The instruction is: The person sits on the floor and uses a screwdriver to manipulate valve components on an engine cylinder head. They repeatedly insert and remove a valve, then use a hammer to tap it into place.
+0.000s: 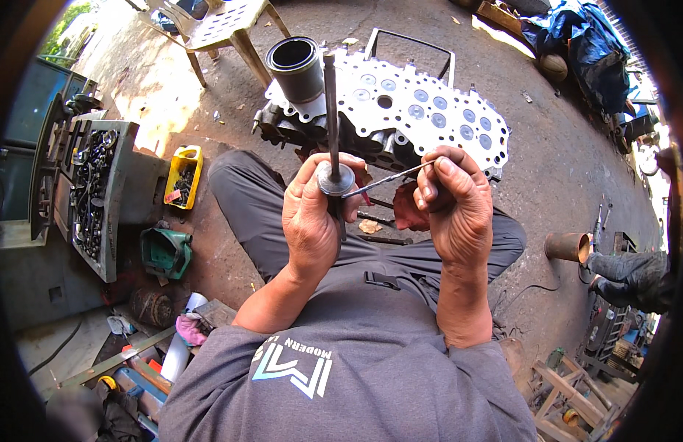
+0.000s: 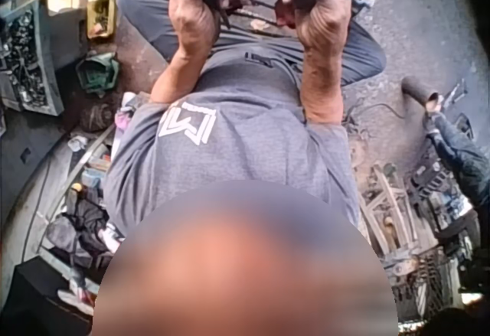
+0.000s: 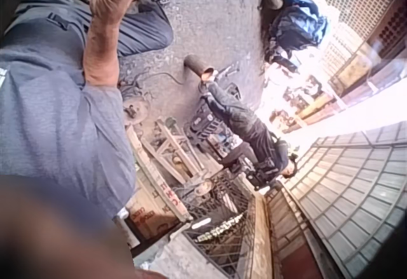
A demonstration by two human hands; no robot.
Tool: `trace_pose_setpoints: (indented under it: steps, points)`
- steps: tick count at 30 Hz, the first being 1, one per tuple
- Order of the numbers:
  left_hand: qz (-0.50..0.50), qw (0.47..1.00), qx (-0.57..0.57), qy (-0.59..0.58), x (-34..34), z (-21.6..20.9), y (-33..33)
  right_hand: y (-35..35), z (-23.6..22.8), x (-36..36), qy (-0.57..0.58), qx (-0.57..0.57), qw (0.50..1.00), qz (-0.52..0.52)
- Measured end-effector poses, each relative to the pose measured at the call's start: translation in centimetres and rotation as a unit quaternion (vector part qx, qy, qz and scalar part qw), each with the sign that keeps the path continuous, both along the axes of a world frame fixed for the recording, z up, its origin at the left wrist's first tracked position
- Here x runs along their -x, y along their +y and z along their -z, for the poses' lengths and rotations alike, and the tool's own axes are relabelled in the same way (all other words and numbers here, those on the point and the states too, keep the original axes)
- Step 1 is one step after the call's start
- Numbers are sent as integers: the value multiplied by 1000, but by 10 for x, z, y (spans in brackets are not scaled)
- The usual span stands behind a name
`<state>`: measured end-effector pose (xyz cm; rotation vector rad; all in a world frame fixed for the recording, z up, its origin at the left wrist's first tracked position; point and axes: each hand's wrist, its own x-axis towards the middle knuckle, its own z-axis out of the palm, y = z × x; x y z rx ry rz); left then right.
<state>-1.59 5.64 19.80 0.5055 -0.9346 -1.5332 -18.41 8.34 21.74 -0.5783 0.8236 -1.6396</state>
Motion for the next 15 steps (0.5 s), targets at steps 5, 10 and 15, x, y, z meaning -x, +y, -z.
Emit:
trace_pose_setpoints:
  steps: [5, 10, 15]
  points:
    - [9, 1000, 16, -4, 1, -1, 0, -2, 3, 0, 9, -2, 1000, -23]
    - [5, 1000, 16, -10, 1, -2, 0, -3, 4, -2, 11, -6, 1000, -24]
    - [6, 1000, 22, -8, 2, -2, -2, -5, 5, -4, 9, -9, 1000, -25]
